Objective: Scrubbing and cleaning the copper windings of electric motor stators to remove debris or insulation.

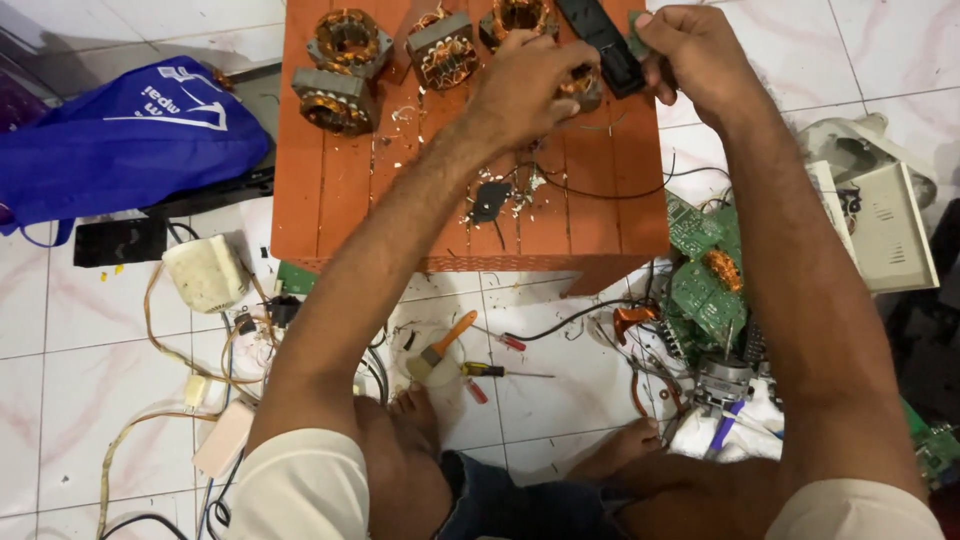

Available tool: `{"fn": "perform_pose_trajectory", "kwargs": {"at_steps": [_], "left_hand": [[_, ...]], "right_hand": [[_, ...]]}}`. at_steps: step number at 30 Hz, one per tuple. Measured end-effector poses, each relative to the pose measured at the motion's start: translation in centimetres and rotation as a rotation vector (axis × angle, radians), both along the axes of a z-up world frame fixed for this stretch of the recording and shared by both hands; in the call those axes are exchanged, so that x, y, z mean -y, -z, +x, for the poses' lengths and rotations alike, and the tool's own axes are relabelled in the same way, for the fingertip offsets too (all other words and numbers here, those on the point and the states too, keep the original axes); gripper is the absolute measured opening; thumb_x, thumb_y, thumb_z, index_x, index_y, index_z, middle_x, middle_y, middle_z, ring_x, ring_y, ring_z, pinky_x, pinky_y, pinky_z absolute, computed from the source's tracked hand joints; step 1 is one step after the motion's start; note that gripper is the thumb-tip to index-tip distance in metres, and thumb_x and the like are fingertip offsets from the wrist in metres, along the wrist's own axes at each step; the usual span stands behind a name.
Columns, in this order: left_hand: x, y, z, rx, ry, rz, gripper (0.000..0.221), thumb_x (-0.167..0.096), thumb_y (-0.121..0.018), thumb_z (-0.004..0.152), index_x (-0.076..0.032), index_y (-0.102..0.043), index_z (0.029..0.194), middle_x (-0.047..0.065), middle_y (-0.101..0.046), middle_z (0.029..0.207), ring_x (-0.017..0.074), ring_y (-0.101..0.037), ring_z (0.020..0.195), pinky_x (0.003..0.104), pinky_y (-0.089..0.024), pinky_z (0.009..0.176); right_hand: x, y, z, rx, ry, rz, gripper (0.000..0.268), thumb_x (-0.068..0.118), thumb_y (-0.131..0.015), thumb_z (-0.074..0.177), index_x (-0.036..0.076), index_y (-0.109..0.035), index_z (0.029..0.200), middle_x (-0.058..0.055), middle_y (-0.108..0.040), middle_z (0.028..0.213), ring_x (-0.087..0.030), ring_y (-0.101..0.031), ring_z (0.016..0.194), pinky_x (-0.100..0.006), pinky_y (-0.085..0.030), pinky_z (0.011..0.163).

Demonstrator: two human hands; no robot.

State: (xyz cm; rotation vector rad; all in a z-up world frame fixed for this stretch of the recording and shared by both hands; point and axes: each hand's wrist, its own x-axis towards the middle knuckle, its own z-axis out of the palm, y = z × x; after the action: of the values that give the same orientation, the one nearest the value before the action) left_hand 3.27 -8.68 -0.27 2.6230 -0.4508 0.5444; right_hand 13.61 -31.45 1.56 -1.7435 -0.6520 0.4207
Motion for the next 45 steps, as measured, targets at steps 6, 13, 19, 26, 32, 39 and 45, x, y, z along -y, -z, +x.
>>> {"fn": "perform_pose_trajectory", "kwargs": {"at_steps": [6,13,19,26,32,39,45], "left_hand": [[-2.1,-2.7,-1.9,-0.069,0.313,-0.758,0.034,-0.010,-0.071,0.100,-0.007,-0.057,0.131,0.002,-0.066,0.082,0.0080,-0.058,0.070,0.024,-0.044,0.065],[-3.5,-1.6,-1.9,-0.171,0.445,-1.028,0.023,-0.008,-0.056,0.105,-0.011,-0.056,0.128,0.006,-0.067,0.091,0.0155,-0.068,0.088,0.041,-0.053,0.088],[-5.1,-1.9,-3.4,-0.078,0.239,-0.886,0.014,-0.016,-0.056,0.102,-0.011,-0.066,0.111,0.000,-0.060,0.095,0.0074,-0.051,0.077,0.024,-0.045,0.068],[-6.2,-0.2,-3.4,-0.167,0.152,-0.878,0.047,-0.048,-0.043,0.100,-0.009,-0.069,0.102,0.004,-0.065,0.095,0.0086,-0.053,0.071,0.025,-0.048,0.065],[-6.0,-0.5,-3.7,-0.178,0.155,-0.919,0.097,-0.082,-0.021,0.086,0.000,-0.071,0.105,0.011,-0.071,0.096,0.0080,-0.054,0.060,0.026,-0.047,0.059],[-6.4,-1.0,-4.0,-0.187,0.222,-0.956,0.104,-0.086,-0.017,0.083,-0.004,-0.072,0.116,0.005,-0.071,0.071,0.0142,-0.073,0.056,0.043,-0.056,0.103],[-6.1,0.2,-3.1,-0.110,0.227,-1.036,0.107,-0.088,-0.016,0.082,0.001,-0.073,0.102,0.013,-0.073,0.097,0.0184,-0.076,0.058,0.031,-0.060,0.060]], "right_hand": [[-0.2,0.4,0.7,-0.003,0.014,0.037,0.027,0.024,-0.056,0.119,0.009,-0.062,0.097,-0.002,-0.057,0.070,-0.009,-0.044,0.048,-0.022,-0.037,0.044],[-1.8,-1.0,0.2,0.015,-0.047,0.071,0.029,0.024,-0.058,0.118,0.009,-0.061,0.094,-0.002,-0.057,0.070,-0.009,-0.045,0.048,-0.022,-0.039,0.046],[-4.2,-3.8,-3.3,0.022,-0.079,0.003,0.028,0.024,-0.055,0.119,0.010,-0.059,0.095,-0.001,-0.056,0.071,-0.007,-0.045,0.051,-0.019,-0.038,0.047],[-6.0,-6.4,-7.3,0.122,-0.259,-0.248,0.029,0.023,-0.053,0.118,0.009,-0.060,0.094,-0.002,-0.057,0.067,-0.012,-0.051,0.052,-0.026,-0.043,0.052],[-7.5,-6.7,-9.6,0.252,-0.372,-0.548,0.038,0.028,-0.058,0.114,0.007,-0.061,0.082,-0.004,-0.054,0.063,-0.015,-0.050,0.052,-0.032,-0.042,0.052],[-8.2,-5.5,-9.7,0.307,-0.430,-0.592,0.036,0.024,-0.058,0.112,0.009,-0.061,0.080,0.001,-0.047,0.062,-0.012,-0.042,0.052,-0.030,-0.033,0.051],[-8.5,-6.7,-10.6,0.305,-0.454,-0.586,0.039,0.021,-0.058,0.112,0.006,-0.060,0.076,-0.001,-0.049,0.059,-0.012,-0.042,0.047,-0.031,-0.033,0.045]]}}
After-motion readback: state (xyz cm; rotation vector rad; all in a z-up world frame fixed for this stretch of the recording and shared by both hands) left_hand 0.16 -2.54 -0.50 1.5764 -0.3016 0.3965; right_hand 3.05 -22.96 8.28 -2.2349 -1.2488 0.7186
